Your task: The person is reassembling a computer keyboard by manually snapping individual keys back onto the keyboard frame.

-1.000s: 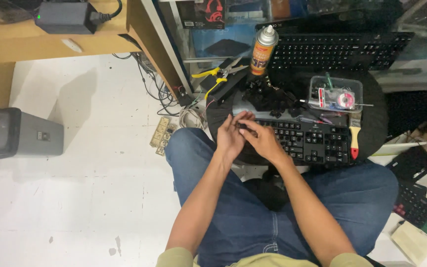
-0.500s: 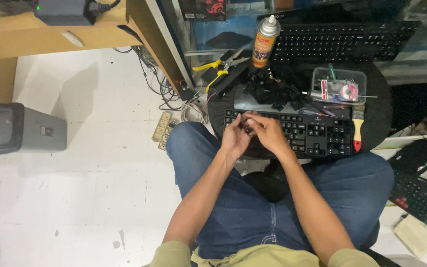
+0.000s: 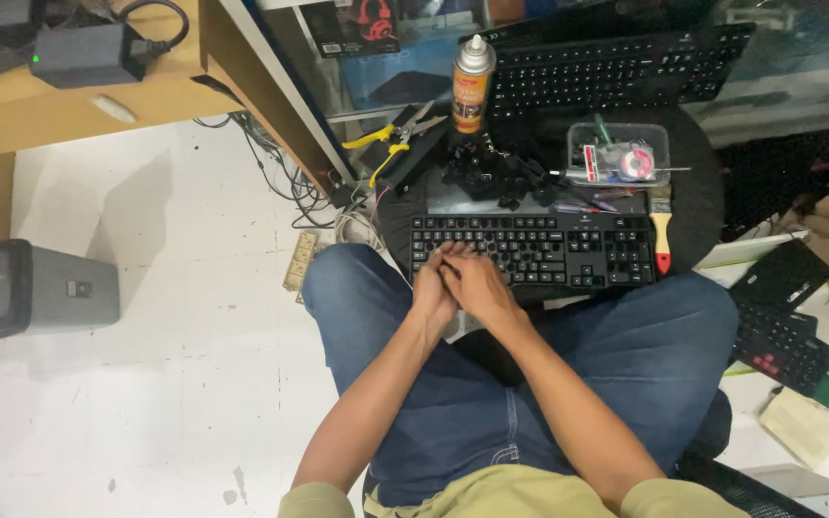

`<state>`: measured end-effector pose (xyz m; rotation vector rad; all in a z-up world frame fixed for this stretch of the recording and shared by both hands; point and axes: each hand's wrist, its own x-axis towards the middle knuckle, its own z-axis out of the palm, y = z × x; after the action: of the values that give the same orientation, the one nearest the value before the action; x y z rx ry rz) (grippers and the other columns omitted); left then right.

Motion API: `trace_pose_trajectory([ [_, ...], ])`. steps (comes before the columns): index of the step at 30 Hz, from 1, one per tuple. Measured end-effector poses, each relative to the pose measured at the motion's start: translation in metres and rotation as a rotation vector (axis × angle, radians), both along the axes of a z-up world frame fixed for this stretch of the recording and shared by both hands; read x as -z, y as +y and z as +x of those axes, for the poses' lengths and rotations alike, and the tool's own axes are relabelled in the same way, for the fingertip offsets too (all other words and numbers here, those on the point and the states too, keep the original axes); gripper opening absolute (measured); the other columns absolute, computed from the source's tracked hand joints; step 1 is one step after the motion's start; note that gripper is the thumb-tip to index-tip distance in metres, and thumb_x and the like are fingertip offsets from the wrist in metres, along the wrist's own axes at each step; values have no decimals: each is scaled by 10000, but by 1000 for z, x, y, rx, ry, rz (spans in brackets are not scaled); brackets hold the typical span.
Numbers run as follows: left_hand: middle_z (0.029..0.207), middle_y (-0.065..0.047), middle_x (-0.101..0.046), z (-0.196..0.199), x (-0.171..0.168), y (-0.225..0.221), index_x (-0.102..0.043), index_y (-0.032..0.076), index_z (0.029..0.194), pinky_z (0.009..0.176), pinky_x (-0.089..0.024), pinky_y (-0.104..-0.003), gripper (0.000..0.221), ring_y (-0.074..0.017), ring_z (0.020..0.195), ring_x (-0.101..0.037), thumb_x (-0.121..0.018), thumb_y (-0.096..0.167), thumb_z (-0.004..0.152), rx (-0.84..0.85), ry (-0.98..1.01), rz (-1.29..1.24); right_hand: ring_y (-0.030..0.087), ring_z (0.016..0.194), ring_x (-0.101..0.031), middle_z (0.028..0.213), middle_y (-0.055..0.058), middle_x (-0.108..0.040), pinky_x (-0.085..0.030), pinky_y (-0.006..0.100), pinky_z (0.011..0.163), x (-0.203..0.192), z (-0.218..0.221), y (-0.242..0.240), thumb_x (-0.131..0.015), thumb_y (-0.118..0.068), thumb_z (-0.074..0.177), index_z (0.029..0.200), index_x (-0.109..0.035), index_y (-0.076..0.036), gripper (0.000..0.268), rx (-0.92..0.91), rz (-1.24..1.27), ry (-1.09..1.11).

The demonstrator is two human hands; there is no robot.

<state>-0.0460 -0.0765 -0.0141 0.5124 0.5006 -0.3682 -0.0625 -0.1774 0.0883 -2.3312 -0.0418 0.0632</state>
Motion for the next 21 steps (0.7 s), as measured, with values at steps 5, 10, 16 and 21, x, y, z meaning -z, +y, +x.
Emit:
trace_pose_trajectory([
  [5,1454,-157,-575,-11,-3,3,-584,57,1404,1108,-478,-458,374,-306,1342,-556,-442,235,1107,15,75,-18,366,1090,-708,1201,158,-711,-606,437,888,-15,-9,4,-567,-162,1027,1265,-700,-125,275,-108,-18,-117],
  [10,1381,-138,-610,-1,21,-1,-590,38,1381,1073,-518,-413,339,-262,1277,-604,-479,189,1098,-26,122,-53,397,1073,-704,1201,183,-675,-619,442,854,-23,-22,5,-503,-90,1051,1305,-645,-88,291,-167,-48,-249],
  [16,1114,-81,-612,-18,-9,-13,-611,39,1218,1028,-551,-421,230,-277,1184,-629,-473,176,1097,-9,103,-32,309,976,-735,1038,81,-715,-610,396,794,-10,-42,-3,-546,4,1006,1242,-694,-142,315,-105,-46,-401],
  [21,1058,-127,-561,-19,-14,-24,-569,-45,1270,1055,-541,-482,259,-340,1203,-612,-484,124,1092,-44,104,-55,254,995,-696,910,15,-756,-519,365,815,4,-40,-25,-626,42,948,1174,-773,-153,332,-33,2,-525],
])
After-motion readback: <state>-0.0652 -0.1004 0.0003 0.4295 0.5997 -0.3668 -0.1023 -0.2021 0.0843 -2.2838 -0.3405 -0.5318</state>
